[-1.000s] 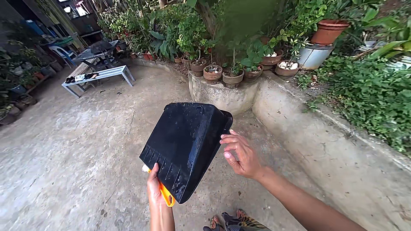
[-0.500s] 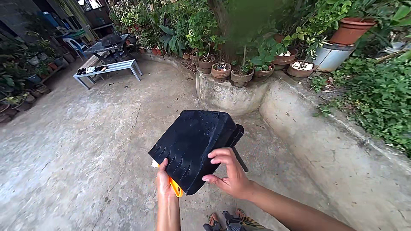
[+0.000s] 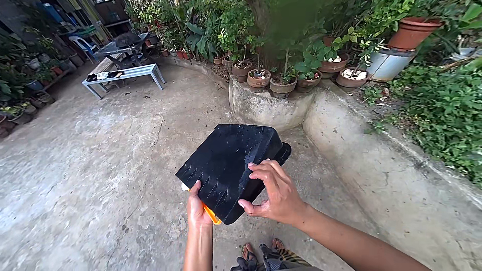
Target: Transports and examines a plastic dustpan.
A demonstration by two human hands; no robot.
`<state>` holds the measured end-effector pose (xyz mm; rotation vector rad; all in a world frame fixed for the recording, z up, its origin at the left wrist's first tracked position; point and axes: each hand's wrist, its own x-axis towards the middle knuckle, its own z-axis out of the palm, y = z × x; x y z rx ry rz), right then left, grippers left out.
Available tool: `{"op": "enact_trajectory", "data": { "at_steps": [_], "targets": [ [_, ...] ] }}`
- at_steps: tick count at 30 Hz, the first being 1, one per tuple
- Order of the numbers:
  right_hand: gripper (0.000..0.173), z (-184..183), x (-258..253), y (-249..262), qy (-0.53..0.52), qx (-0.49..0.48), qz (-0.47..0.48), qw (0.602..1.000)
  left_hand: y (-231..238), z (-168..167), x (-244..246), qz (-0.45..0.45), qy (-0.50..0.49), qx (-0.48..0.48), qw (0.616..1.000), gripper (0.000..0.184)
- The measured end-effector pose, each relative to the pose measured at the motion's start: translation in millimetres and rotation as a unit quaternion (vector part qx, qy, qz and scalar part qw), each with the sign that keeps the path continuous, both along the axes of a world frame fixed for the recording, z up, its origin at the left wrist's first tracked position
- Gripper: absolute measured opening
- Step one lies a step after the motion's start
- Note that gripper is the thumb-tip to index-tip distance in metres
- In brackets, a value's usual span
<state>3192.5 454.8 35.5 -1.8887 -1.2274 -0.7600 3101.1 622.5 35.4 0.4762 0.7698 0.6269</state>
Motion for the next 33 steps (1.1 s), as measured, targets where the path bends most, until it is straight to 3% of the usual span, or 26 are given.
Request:
{"op": "enact_trajectory", "data": {
  "at_steps": [4, 5, 8, 10, 15, 17, 20, 24, 27, 33],
  "targets": [
    [0.023, -2.1, 4.5, 5.9, 0.005, 0.035, -0.002, 0.999, -0.9, -3.2, -2.4, 0.005, -0.006, -0.005, 1.000, 0.021],
    [0.024, -3.7, 4.9, 5.6, 0.016, 0.035, 0.005, 0.999, -1.3, -3.7, -3.2, 0.007, -0.004, -0.003, 1.000, 0.022],
    [0.054, -3.3, -1.0, 2.4, 0.032, 0.015, 0.037, 0.999, 0.5, -2.0, -5.6, 0.019, 0.007, 0.008, 1.000, 0.022],
    [0.056, 0.0, -3.2, 4.3, 0.021, 0.005, 0.041, 0.999, 1.8, -1.5, -7.5, 0.021, 0.010, 0.008, 1.000, 0.022],
    [0.022, 0.7, 6.9, 11.4, 0.021, -0.003, 0.036, 0.999, 4.1, -8.9, -7.7, 0.021, 0.004, -0.007, 1.000, 0.021],
    [0.017, -3.1, 13.0, 11.9, 0.030, -0.002, 0.029, 0.999, 3.8, -12.4, -7.6, 0.022, 0.003, -0.014, 1.000, 0.020],
    [0.040, -14.2, 13.5, 13.4, 0.071, 0.020, 0.066, 0.995, 7.5, -11.1, -7.9, 0.034, 0.005, -0.013, 0.999, 0.019],
    [0.076, -35.0, -35.0, 26.6, 0.085, -0.003, 0.096, 0.992, 4.3, -6.3, -2.7, 0.055, 0.005, -0.005, 0.998, 0.019],
    [0.077, -46.7, -61.8, 34.3, 0.020, -0.016, 0.167, 0.986, 7.0, -10.0, 3.8, 0.073, 0.013, -0.004, 0.997, 0.018],
    [0.042, -37.3, -55.5, 29.9, 0.029, 0.047, 0.446, 0.893, 28.4, -25.4, 8.4, 0.073, -0.004, 0.009, 0.997, 0.018]
  ]
}}
